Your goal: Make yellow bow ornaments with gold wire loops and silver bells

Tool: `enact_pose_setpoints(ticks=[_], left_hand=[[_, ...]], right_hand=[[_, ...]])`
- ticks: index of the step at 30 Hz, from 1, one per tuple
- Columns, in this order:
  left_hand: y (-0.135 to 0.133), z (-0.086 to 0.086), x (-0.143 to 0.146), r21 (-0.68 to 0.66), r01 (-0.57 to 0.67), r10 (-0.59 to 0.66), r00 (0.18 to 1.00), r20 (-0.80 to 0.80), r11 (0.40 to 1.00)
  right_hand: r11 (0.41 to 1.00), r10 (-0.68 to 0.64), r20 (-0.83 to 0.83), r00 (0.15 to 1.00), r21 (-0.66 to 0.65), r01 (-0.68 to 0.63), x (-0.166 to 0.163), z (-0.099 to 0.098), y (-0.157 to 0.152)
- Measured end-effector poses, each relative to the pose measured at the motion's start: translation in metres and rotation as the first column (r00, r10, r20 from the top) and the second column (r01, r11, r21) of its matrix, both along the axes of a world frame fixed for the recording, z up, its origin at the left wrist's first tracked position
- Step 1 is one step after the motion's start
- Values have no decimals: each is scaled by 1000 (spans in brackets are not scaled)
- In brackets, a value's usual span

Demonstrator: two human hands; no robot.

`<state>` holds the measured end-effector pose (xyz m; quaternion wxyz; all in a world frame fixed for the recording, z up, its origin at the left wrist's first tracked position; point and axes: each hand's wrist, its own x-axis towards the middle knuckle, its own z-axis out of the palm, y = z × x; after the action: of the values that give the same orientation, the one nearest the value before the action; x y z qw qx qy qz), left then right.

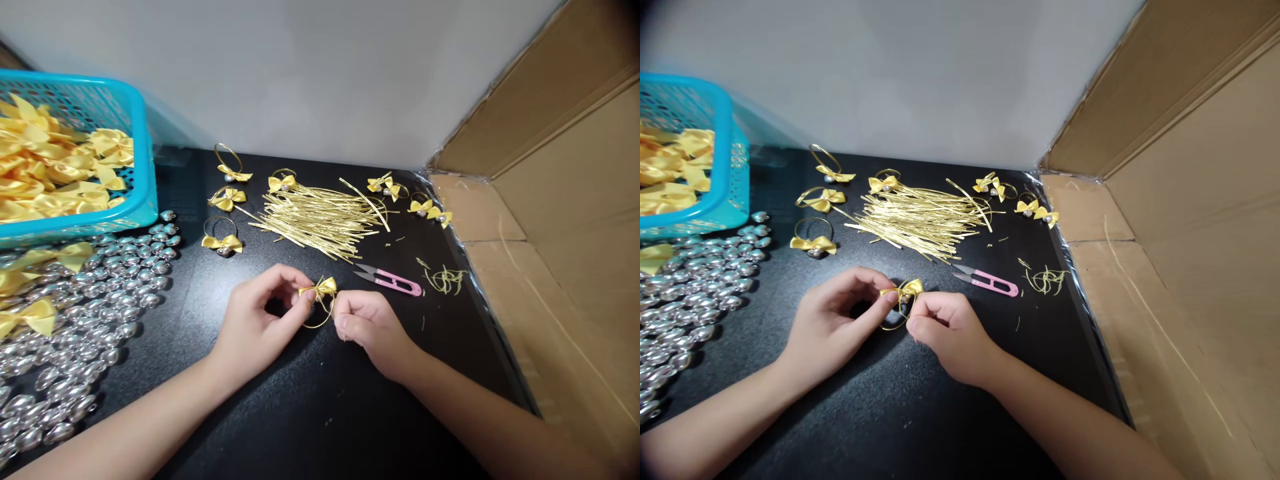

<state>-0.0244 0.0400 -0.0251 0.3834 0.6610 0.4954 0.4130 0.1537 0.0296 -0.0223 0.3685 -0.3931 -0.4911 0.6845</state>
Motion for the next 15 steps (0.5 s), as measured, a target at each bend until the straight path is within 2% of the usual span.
enact_pose_setpoints(ticks=[3, 9, 12, 15], left_hand=[[0, -1, -1, -18, 1, 0, 1000, 8, 1000], [1, 1, 0, -19, 13, -12, 1000, 24, 1000], [1, 1, 0, -37, 19, -19, 1000, 22, 999], [1, 3, 0, -53, 18, -17, 1000, 24, 998]], right_hand=[[999, 53, -105, 993, 17, -51, 4, -5, 2], [981, 102, -176, 979, 180, -70, 13, 3, 9], [983, 131, -234, 963, 158, -95, 16, 9, 12], [990, 137, -365, 921, 93, -110, 18, 13, 15]])
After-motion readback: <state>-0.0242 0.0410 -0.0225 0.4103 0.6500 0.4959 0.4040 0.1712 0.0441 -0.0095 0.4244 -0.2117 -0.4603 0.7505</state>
